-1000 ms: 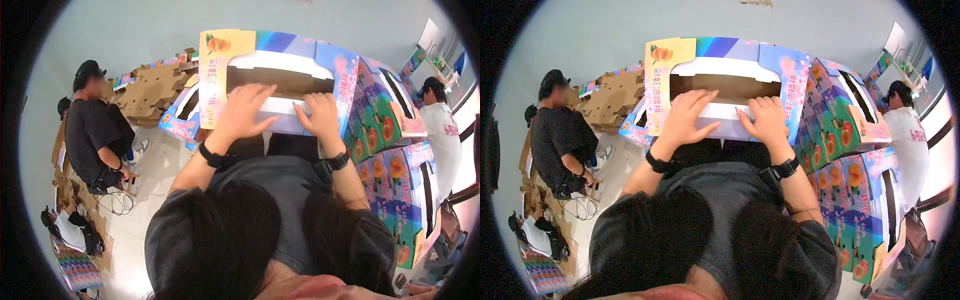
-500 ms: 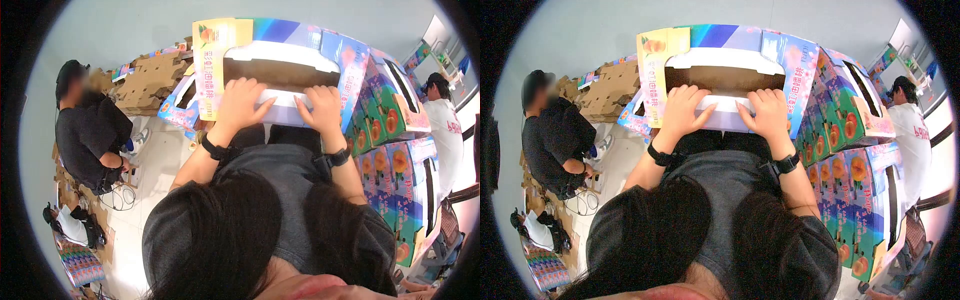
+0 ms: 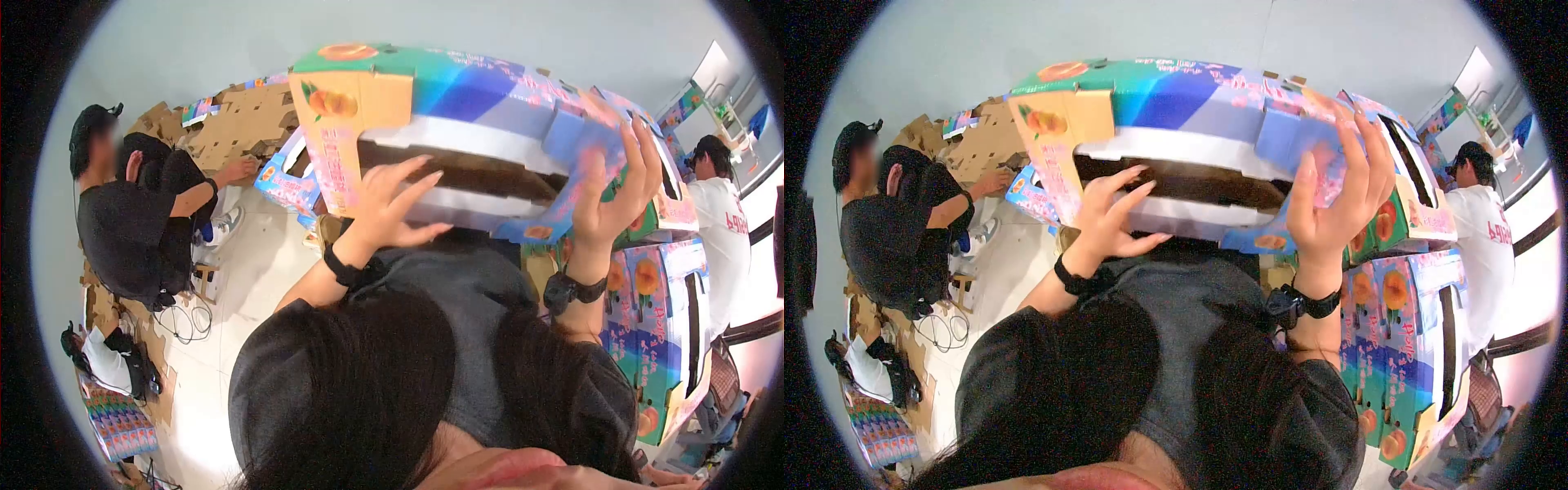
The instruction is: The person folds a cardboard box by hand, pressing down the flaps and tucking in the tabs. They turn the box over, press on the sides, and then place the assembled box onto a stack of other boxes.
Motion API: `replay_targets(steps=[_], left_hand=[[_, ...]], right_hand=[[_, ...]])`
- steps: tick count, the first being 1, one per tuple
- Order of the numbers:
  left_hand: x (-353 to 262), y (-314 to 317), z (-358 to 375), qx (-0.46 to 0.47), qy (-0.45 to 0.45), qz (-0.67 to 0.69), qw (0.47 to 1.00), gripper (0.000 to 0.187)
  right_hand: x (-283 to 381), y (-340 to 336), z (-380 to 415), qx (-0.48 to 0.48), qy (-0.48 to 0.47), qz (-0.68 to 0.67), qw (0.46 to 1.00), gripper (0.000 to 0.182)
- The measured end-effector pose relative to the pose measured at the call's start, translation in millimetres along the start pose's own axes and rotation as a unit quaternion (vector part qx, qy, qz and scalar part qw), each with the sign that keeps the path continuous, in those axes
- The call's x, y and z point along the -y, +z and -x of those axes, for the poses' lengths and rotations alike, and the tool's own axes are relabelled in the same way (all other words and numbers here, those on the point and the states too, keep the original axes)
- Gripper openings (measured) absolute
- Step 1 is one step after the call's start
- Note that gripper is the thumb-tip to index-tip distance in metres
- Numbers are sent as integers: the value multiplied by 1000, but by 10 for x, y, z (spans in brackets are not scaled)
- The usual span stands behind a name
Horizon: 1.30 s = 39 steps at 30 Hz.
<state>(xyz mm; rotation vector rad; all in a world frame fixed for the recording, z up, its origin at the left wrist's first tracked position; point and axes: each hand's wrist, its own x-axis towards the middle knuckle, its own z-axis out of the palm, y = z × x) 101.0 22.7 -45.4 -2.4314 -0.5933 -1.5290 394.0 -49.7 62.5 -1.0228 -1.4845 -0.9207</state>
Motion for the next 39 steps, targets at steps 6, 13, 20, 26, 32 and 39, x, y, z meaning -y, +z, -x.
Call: replay_targets(steps=[6, 13, 20, 26, 32, 39], left_hand=[[165, -278, -29, -289, 98, -103, 947, 87], [-139, -1131, -374, -145, -81, -172, 971, 62], [-132, -1108, -317, -129, -81, -162, 975, 63], [-214, -1033, -374, -145, -105, -131, 975, 69], [-168, -1000, -327, -155, -115, -107, 975, 69], [-211, -1013, -297, -137, -137, -120, 974, 65]], right_hand=[[-30, 32, 130, 42, 25, 17, 999, 61], [67, -121, 407, -3, 8, 9, 1000, 59], [75, -183, 500, -18, -14, 7, 1000, 59], [93, -180, 496, -18, -6, 16, 1000, 61], [137, -183, 526, -19, 11, 31, 999, 64], [93, -172, 568, -20, 3, 33, 999, 63]])
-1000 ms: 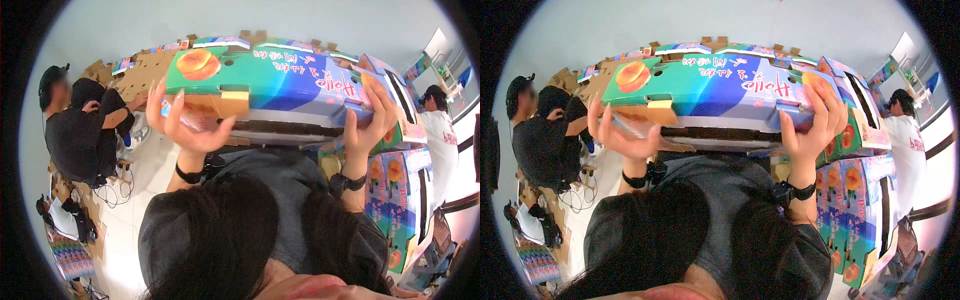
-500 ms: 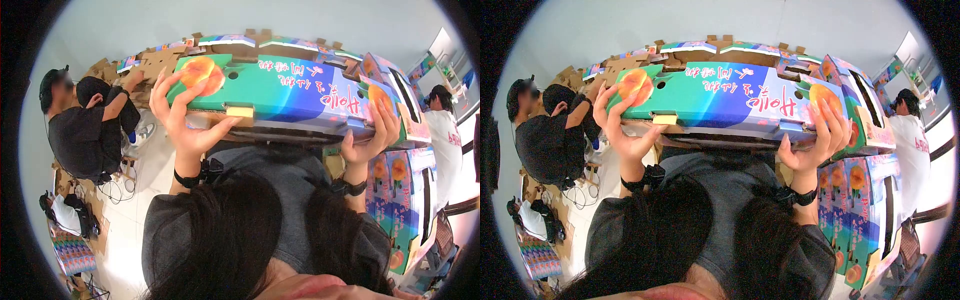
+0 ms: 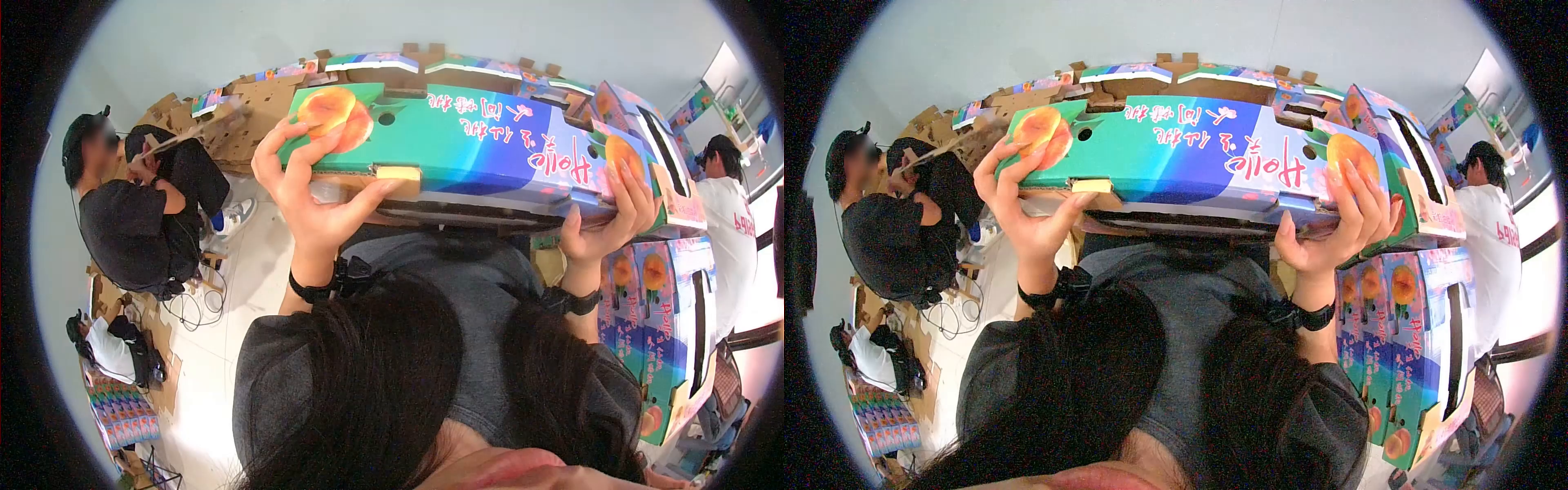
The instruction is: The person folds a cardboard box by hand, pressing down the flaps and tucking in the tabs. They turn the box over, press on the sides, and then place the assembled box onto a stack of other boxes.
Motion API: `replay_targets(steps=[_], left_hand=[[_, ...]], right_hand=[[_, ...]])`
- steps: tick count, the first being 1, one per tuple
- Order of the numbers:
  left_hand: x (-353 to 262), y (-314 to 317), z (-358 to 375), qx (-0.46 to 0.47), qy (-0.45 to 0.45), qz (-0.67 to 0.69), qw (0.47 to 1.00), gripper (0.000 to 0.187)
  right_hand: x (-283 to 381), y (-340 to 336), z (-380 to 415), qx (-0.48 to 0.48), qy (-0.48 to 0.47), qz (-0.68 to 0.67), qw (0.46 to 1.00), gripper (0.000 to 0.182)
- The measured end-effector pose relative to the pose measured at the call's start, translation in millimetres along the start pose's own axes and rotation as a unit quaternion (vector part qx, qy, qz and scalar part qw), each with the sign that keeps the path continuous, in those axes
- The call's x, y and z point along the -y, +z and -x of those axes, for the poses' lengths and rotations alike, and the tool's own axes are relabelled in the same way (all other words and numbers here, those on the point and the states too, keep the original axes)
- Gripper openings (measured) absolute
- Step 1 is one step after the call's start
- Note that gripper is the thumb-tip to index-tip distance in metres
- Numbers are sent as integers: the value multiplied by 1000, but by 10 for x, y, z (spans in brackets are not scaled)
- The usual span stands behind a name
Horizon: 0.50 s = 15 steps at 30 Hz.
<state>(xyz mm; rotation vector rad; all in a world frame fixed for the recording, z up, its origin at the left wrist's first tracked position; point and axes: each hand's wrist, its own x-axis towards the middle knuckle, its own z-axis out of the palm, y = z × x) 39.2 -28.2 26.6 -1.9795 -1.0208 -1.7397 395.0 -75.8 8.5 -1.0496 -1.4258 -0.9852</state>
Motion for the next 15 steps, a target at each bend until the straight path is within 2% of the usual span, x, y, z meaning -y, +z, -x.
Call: replay_targets(steps=[9, 15], left_hand=[[-94, 13, 23, -11, -10, 28, 999, 63], [-1, 45, 41, -24, 23, 9, 999, 66]], right_hand=[[-57, -9, 92, -11, -1, 12, 1000, 54], [-42, -4, 103, -15, -6, 14, 1000, 54]])
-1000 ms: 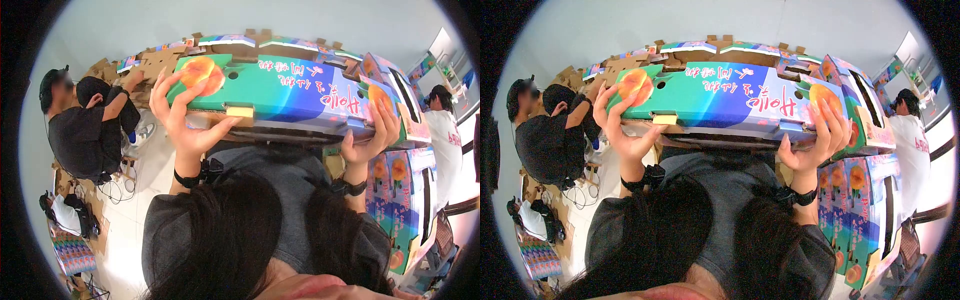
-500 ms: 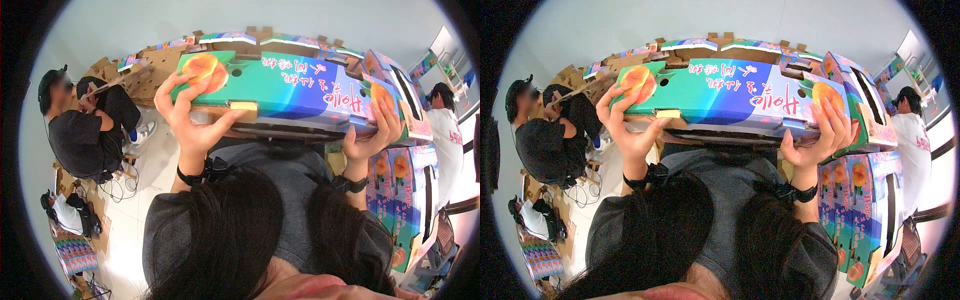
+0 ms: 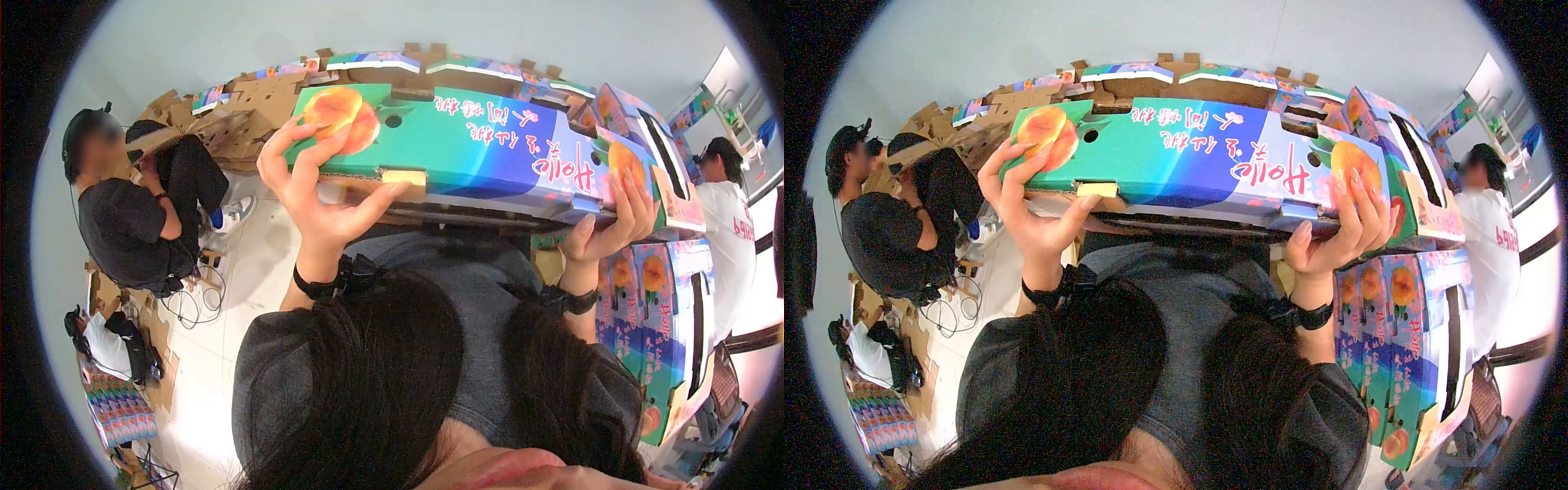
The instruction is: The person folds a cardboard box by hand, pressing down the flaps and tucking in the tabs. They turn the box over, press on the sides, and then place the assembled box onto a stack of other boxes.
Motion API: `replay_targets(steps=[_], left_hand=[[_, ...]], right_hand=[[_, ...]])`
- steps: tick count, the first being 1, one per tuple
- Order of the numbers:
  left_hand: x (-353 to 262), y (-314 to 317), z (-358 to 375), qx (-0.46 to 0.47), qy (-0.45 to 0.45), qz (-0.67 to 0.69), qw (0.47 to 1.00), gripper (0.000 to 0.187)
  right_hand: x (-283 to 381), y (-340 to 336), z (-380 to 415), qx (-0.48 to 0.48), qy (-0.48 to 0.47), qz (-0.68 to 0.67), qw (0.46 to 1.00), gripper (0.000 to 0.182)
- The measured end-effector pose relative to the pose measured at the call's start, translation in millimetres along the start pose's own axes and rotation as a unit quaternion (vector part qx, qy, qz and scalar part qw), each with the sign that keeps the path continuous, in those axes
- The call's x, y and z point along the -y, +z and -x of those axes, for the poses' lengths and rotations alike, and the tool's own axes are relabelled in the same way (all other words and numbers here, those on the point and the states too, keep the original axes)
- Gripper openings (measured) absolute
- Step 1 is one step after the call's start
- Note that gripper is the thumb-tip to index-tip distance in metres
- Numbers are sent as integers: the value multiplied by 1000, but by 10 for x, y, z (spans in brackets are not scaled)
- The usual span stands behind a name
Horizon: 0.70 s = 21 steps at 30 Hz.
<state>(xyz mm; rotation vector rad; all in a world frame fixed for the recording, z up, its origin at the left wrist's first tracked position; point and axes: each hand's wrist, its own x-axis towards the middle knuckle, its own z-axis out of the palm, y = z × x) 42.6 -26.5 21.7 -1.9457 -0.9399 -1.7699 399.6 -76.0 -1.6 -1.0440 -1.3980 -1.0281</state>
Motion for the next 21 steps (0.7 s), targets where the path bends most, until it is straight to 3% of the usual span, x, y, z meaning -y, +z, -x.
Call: replay_targets(steps=[3, 6, 9, 12, 19, 21], left_hand=[[42, 21, 2, -10, 7, 14, 1000, 64], [114, -31, 12, 23, 50, -19, 998, 78], [117, -22, -24, -53, 54, 29, 997, 107], [226, -22, -23, -65, 27, 103, 992, 129], [537, -235, -21, 69, -81, 232, 967, 143], [604, -277, 5, 124, -153, 324, 925, 152]], right_hand=[[26, -22, -2, 3, -4, 9, 1000, 54], [31, -24, -3, -2, -5, 12, 1000, 54], [-9, -40, 15, -5, -7, 14, 1000, 53], [-50, -64, 19, 7, 1, 6, 1000, 53], [-6, -72, 4, 8, -3, 10, 1000, 54], [-9, -66, 29, -2, -10, 18, 1000, 54]])
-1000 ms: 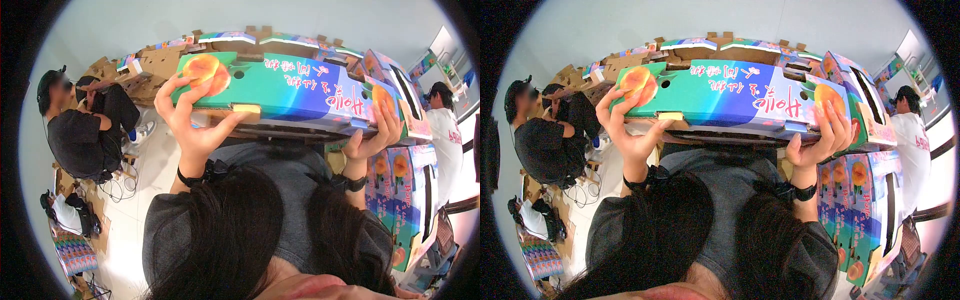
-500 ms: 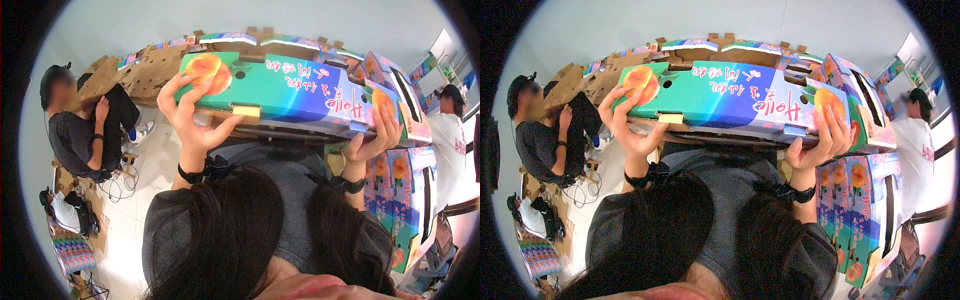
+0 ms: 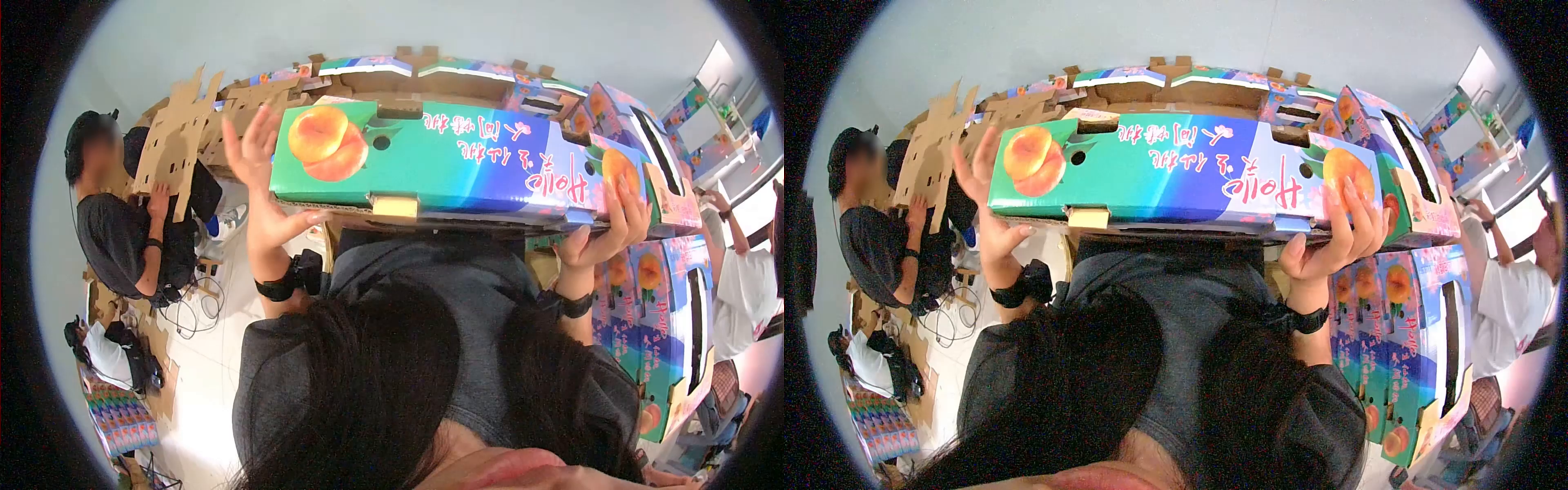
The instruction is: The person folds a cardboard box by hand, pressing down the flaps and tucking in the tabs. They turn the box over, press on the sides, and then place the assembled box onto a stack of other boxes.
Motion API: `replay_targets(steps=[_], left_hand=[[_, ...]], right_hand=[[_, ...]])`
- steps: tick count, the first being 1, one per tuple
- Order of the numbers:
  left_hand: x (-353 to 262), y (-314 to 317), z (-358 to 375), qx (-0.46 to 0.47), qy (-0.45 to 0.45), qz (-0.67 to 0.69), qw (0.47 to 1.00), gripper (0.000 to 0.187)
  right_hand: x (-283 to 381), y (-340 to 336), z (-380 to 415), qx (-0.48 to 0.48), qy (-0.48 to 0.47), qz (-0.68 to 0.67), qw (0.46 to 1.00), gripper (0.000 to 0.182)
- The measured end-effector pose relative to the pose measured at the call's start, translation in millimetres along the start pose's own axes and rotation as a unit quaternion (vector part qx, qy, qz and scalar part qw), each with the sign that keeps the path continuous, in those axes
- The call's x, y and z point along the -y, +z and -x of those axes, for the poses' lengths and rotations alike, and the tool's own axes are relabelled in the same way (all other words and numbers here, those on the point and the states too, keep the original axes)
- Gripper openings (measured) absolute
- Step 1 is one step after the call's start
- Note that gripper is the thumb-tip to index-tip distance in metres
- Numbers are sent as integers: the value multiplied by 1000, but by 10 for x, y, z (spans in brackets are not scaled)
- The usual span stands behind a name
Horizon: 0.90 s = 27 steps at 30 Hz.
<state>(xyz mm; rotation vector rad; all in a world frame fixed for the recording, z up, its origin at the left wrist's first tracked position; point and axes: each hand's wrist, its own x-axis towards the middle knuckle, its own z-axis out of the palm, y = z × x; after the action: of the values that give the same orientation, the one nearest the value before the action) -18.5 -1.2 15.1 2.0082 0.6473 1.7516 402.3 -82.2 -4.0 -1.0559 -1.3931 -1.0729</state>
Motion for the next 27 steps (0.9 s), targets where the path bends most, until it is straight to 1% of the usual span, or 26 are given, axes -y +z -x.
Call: replay_targets(steps=[1, 2, 3, 4, 6, 7, 9, 10, 11, 12, 13, 15, 16, 19, 20, 22, 24, 25, 26, 27], left_hand=[[9, -8, 20, 23, -40, 50, 998, 156], [-2, 15, 76, 28, -79, 157, 984, 145], [-28, -77, 116, 100, -169, 144, 970, 133], [-49, -246, 149, 170, -257, 128, 943, 122], [-35, -315, 186, 264, -252, 106, 925, 98], [-2, -271, 208, 288, -161, 100, 939, 85], [20, -218, 261, 255, -166, 117, 945, 68], [-58, -152, 261, 199, -262, 142, 934, 63], [-104, -121, 267, 139, -355, 164, 910, 59], [160, -161, 318, 165, -358, 167, 904, 60], [424, -200, 370, 191, -360, 171, 897, 62], [554, 8, 415, 114, -291, 236, 920, 65], [595, 113, 403, 104, -217, 174, 955, 73], [563, 280, 332, 6, -299, 150, 942, 73], [526, 356, 302, -23, -291, 149, 945, 71], [566, 412, 243, -46, -314, 167, 934, 68], [451, 484, 197, -76, -336, 177, 922, 64], [409, 533, 186, -96, -338, 184, 918, 65], [390, 568, 166, -114, -339, 192, 914, 66], [394, 580, 141, -131, -338, 200, 910, 67]], right_hand=[[-13, 1, 21, -4, -5, 0, 1000, 55], [-34, -1, 50, -8, -10, 0, 1000, 55], [-47, -2, 69, -11, -15, 0, 1000, 56], [-60, -5, 82, -13, -16, -4, 1000, 56], [-74, -10, 96, -17, -20, -11, 1000, 56], [-76, -16, 99, -17, -19, -8, 1000, 55], [-79, -28, 105, -16, -17, -2, 1000, 54], [-101, -29, 118, -10, -11, -5, 1000, 54], [-138, -32, 141, -4, -5, -9, 1000, 54], [-155, -25, 152, 2, 1, -14, 1000, 54], [-141, -16, 92, 37, 23, -13, 999, 54], [-106, -29, -160, 107, 68, -13, 992, 57], [-125, -58, -248, 136, 79, 1, 988, 59], [89, 3, -436, 98, 135, 17, 986, 64], [74, 15, -416, 67, 104, -4, 992, 68], [-36, 24, -134, 134, 50, -135, 980, 67], [2, 32, -26, 232, 26, -194, 953, 64], [236, 58, -182, 295, 28, -186, 937, 63], [307, 143, -208, 357, -1, -169, 919, 69], [334, 184, -153, 379, -26, -156, 912, 78]])
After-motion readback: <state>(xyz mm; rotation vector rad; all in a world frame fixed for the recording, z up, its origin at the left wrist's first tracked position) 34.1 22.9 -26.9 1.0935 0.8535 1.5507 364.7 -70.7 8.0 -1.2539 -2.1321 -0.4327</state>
